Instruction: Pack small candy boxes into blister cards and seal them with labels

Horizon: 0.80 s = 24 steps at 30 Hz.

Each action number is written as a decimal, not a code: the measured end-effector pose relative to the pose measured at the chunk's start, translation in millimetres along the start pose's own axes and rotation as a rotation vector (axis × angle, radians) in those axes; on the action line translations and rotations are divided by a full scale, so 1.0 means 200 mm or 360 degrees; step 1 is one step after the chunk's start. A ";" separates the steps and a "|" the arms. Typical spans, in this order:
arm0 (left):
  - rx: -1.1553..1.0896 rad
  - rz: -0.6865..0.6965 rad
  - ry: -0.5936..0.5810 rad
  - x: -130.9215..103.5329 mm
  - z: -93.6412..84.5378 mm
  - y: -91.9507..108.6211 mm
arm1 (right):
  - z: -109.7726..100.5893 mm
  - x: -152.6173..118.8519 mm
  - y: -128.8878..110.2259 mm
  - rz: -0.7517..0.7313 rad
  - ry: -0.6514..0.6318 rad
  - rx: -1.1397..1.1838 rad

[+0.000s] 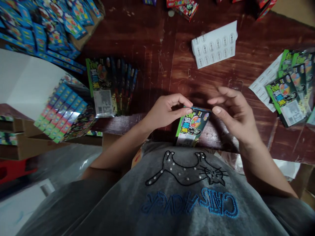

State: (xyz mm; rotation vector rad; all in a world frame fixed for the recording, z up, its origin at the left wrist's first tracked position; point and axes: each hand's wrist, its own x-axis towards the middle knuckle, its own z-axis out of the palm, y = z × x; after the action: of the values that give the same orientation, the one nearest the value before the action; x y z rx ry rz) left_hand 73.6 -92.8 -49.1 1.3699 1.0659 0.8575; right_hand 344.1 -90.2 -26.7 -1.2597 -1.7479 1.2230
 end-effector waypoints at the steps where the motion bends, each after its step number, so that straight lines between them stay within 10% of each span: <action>1: 0.0016 0.0002 -0.0011 0.00 0.01 0.00 | -0.04 0.03 -0.02 -0.0054 -0.0052 -0.0069; 7: 0.0070 0.0003 -0.0016 0.02 0.03 0.03 | -0.10 0.22 -0.15 0.0009 -0.0806 -0.0249; 16: 0.0089 0.0038 0.0064 -0.03 0.04 0.03 | -0.01 0.18 -0.15 -0.0433 -0.0484 -0.0707; 24: 0.0512 0.0050 0.0452 -0.31 -0.19 0.06 | 0.12 0.50 -0.23 -0.0287 -0.0898 -0.0346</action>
State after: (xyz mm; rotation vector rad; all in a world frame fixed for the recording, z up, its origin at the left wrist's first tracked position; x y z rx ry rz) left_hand 19.4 -139.1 -28.3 1.5638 1.4533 0.9526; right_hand 274.1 -7.1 5.9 -0.8884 -2.3946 1.3976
